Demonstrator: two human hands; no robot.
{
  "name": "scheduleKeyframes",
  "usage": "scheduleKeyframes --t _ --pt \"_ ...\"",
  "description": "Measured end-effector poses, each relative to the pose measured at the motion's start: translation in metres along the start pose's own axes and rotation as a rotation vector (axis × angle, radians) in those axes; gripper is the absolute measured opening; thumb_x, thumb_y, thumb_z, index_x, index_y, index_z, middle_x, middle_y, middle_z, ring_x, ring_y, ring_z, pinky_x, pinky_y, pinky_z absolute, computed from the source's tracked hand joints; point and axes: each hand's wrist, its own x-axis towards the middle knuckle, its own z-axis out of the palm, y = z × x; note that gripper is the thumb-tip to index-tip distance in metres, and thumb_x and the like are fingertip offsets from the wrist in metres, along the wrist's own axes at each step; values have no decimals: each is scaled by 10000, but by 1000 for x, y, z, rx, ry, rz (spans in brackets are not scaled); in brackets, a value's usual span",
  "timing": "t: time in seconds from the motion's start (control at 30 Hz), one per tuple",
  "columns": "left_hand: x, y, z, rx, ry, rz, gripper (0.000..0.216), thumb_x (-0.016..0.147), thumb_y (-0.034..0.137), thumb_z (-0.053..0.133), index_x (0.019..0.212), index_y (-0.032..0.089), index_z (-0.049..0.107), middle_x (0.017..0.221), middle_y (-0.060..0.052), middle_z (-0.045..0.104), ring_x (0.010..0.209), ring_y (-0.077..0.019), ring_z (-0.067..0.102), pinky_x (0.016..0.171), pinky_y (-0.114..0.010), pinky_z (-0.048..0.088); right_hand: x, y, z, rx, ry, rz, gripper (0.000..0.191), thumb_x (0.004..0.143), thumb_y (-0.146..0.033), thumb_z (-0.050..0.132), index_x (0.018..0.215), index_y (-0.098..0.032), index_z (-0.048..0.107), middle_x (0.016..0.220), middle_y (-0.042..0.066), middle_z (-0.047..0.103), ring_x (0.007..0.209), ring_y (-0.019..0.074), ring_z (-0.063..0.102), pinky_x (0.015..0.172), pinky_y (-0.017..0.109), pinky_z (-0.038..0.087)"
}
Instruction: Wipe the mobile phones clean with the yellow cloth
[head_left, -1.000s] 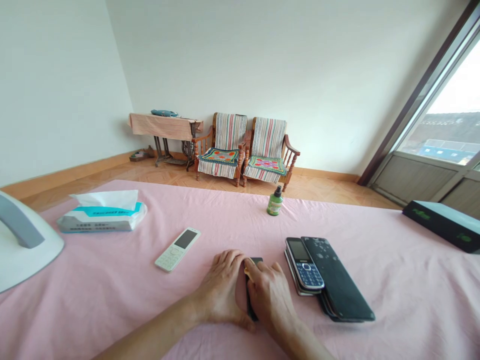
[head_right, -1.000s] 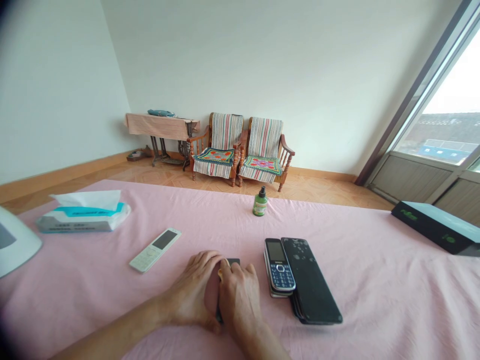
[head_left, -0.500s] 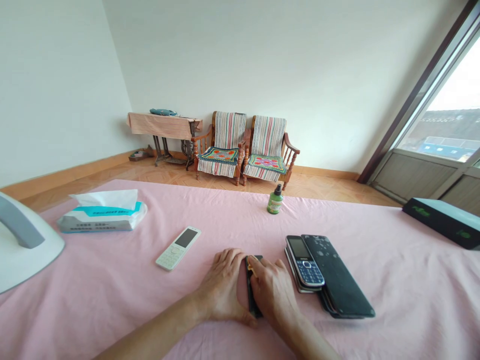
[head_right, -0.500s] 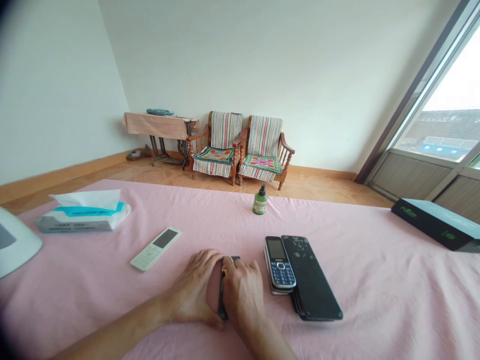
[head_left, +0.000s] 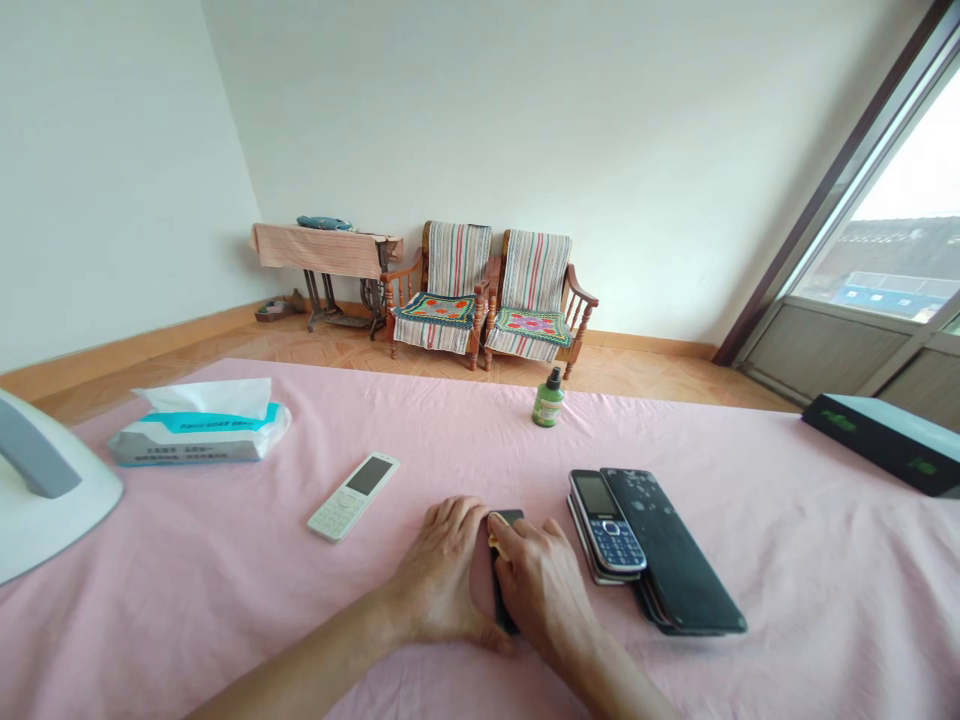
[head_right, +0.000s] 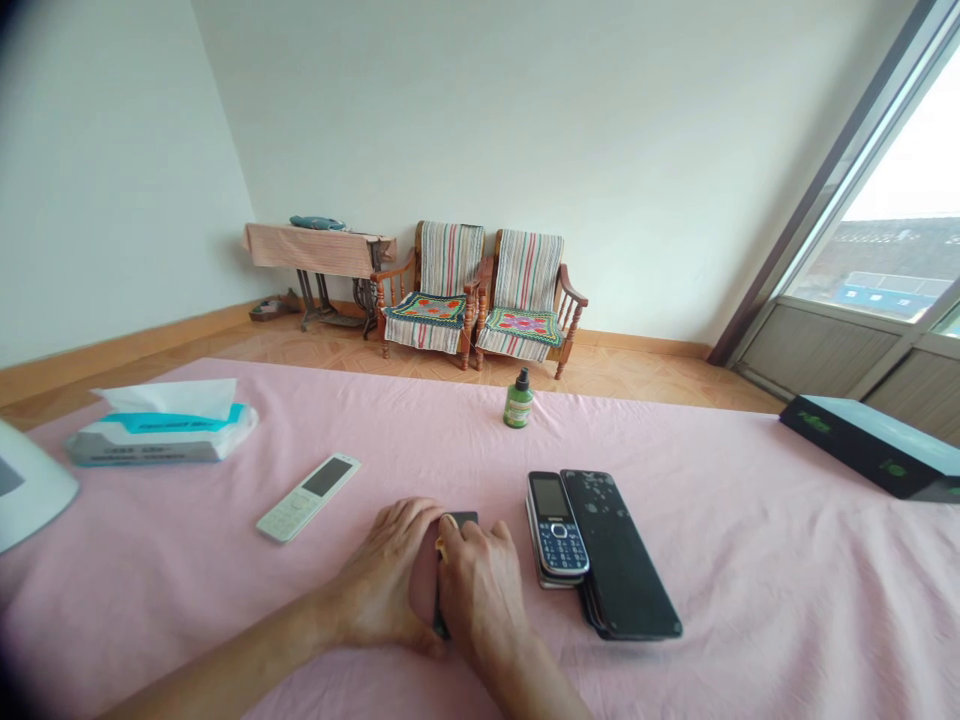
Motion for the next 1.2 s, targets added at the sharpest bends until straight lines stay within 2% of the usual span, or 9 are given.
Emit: scheduleKeyframes --t 0.1,0.17,0.4,0.5,0.63,0.87,1.07,1.2 --pt "-1 1 0 8 -1 -12 952 336 526 807 1150 209 428 1177 -113 492 1094 -350 465 970 -490 361 -11 1 0 17 -9 -18 205 759 -73 492 797 -235 612 695 -10 658 611 155 522 629 286 224" --pt "-1 1 0 10 -4 -7 999 317 500 815 1179 199 410 1203 -125 486 1112 -353 458 990 -486 347 -17 1 1 37 -5 -22 200 729 -69 504 761 -240 604 668 -20 649 584 156 490 602 291 206" --pt "0 -3 3 30 -8 2 937 358 526 789 1155 185 432 1195 -129 490 1109 -358 460 983 -487 352 -12 1 4 34 42 -66 235 759 -66 482 867 -227 613 707 1 656 594 161 488 609 293 202" --pt "-1 -1 2 42 -2 8 941 358 481 798 1165 170 426 1189 -129 494 1107 -339 461 992 -466 350 -15 0 7 47 47 -75 205 713 -62 503 788 -225 602 665 -10 647 556 156 470 595 295 195" --pt "-3 2 0 48 -11 -1 910 412 436 783 1198 167 413 1211 -130 493 1131 -325 454 1015 -452 330 -27 0 11 87 103 -34 228 659 -54 516 748 -245 602 632 -25 643 550 160 475 579 297 186" --pt "-3 1 2 52 7 -29 915 435 538 750 1199 161 416 1220 -148 480 1127 -353 450 995 -499 343 -28 10 3 -11 101 83 223 697 -29 470 708 -216 591 615 4 661 525 156 518 577 313 178" --pt "-2 2 4 55 38 -57 873 446 407 768 1204 157 413 1204 -133 488 1121 -320 458 1005 -453 348 -31 4 14 46 168 -31 312 646 -40 496 848 -232 635 625 -18 661 532 157 512 574 297 189" --pt "-3 3 3 51 26 -57 946 407 497 783 1204 142 418 1209 -143 485 1123 -336 454 1004 -469 349 -31 6 8 50 157 17 219 671 -47 481 689 -228 602 586 -12 644 503 150 495 573 311 180"
